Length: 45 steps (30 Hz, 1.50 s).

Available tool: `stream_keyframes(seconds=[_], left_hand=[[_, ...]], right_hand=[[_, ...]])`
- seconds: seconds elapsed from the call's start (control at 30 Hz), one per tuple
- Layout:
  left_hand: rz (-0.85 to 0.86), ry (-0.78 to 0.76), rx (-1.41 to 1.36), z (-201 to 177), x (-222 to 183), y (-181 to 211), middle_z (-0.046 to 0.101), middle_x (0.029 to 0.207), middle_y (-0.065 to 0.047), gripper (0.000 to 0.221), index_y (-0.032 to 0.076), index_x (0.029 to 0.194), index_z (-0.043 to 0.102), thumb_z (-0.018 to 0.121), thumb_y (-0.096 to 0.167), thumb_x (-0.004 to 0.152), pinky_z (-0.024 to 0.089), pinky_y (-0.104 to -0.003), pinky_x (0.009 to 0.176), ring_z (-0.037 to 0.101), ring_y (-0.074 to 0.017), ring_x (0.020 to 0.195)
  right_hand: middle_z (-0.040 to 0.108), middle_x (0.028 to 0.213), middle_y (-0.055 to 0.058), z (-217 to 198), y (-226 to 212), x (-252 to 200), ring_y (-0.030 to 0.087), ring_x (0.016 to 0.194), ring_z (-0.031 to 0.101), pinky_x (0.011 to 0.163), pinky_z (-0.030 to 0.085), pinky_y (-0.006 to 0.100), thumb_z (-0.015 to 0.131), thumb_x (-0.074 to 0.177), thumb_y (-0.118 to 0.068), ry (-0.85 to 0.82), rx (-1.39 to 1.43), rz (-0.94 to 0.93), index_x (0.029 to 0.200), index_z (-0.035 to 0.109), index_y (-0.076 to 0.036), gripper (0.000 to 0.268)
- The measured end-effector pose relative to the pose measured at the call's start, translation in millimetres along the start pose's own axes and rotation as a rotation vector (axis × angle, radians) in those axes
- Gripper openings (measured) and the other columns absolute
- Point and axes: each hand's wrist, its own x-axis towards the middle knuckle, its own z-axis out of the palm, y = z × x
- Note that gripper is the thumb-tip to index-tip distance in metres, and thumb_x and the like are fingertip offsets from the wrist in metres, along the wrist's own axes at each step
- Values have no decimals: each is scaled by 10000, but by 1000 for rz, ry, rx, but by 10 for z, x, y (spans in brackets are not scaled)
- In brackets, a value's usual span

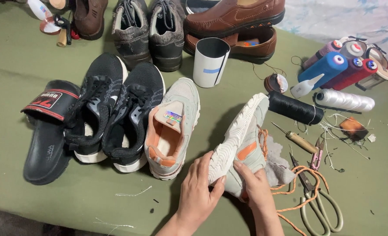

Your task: Applying adhesive to the sole of a sneaker for repair in a shoe workshop.

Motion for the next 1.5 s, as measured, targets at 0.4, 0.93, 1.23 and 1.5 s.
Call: stream_keyframes(seconds=[0.4,0.93,1.23,1.5], left_hand=[[95,12,77,-233,-249,102,458,1426,-249,684,-63,1422,467,746,110,822,531,-443,956,533,-395,1238],[313,-80,716,-1542,-2174,-1864,715,1208,40,297,237,1100,692,703,333,820,543,-377,967,684,-137,1126],[251,45,805,-672,-1600,-1022,501,1509,-105,660,272,1389,595,672,534,788,332,-527,1197,459,-286,1411],[186,34,1086,-1129,-1950,-1813,539,1512,-155,989,166,1466,509,523,775,688,345,-638,1055,508,-321,1344]], right_hand=[[774,1082,233,37,-41,-39,261,915,697,782,546,339,636,896,-10,-9,-15,-6,1186,712,165,347],[722,1204,242,232,-23,-115,279,1035,664,894,517,363,604,890,-58,-25,48,60,1321,621,149,478],[728,1066,192,236,179,-223,198,911,638,788,502,296,615,954,-98,-17,57,-40,1212,661,162,370],[710,1297,218,238,91,-405,243,1116,630,967,477,349,610,902,-48,-22,30,32,1398,579,78,513]])
